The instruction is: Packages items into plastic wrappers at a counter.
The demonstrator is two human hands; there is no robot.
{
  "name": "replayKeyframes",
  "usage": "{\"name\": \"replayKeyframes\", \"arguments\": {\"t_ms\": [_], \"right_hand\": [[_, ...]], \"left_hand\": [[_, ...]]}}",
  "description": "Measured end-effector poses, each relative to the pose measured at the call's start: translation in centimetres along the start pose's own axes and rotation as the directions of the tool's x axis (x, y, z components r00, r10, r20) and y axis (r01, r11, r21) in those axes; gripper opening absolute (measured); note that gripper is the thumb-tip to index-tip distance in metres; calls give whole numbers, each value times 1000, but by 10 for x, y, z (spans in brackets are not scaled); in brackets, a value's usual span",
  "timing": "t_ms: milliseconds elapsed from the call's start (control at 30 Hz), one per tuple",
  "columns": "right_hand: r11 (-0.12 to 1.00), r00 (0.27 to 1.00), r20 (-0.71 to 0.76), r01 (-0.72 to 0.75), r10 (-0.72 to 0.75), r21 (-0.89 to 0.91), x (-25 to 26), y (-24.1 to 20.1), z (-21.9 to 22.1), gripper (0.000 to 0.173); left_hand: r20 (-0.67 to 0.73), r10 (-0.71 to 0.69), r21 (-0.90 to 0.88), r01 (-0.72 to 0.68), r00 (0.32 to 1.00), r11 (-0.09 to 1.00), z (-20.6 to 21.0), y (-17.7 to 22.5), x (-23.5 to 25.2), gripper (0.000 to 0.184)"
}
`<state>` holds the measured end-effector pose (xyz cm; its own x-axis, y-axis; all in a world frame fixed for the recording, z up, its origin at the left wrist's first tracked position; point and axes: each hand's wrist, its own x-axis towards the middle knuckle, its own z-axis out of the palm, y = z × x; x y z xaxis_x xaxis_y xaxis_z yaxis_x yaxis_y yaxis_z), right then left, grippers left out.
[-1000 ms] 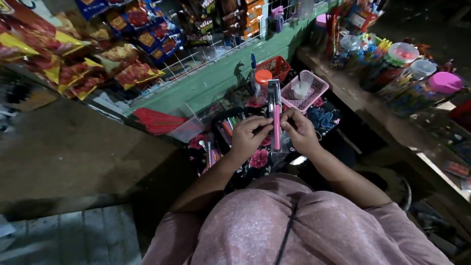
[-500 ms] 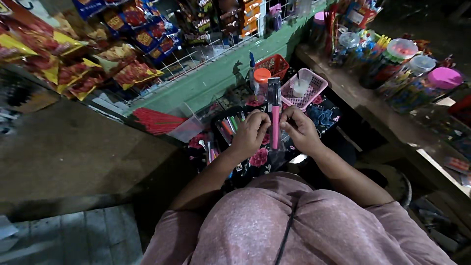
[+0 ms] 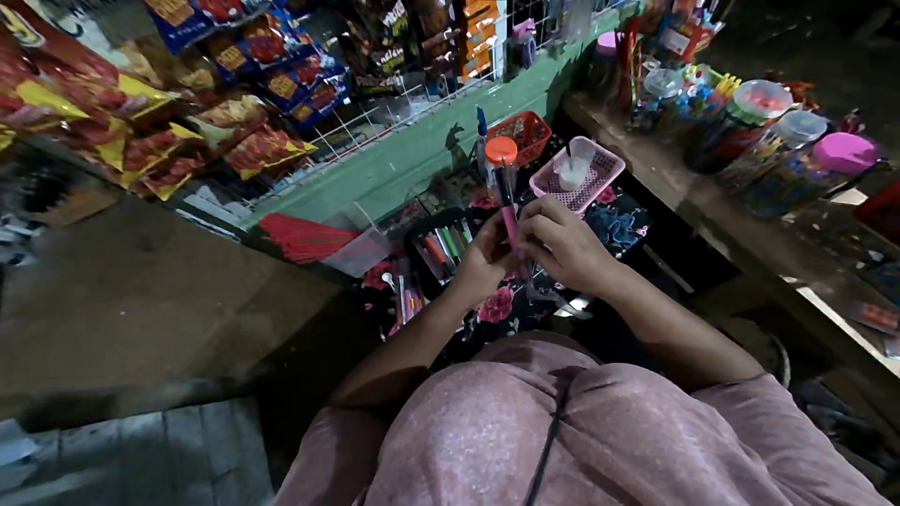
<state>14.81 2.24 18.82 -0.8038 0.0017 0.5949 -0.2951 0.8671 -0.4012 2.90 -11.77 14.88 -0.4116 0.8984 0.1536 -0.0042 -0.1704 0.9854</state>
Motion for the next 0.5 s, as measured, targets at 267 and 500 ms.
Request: {"name": "replayKeyframes", "arguments": {"t_ms": [267, 500], "right_hand": [[950, 979, -40, -182, 198, 253, -9, 16, -3, 19], [959, 967, -85, -222, 240, 175, -18, 13, 16, 28]], "left_hand": [[144, -124, -393, 172, 982, 903, -13, 6, 0, 40], [186, -227, -367, 282, 956, 886, -10, 13, -3, 39]]}}
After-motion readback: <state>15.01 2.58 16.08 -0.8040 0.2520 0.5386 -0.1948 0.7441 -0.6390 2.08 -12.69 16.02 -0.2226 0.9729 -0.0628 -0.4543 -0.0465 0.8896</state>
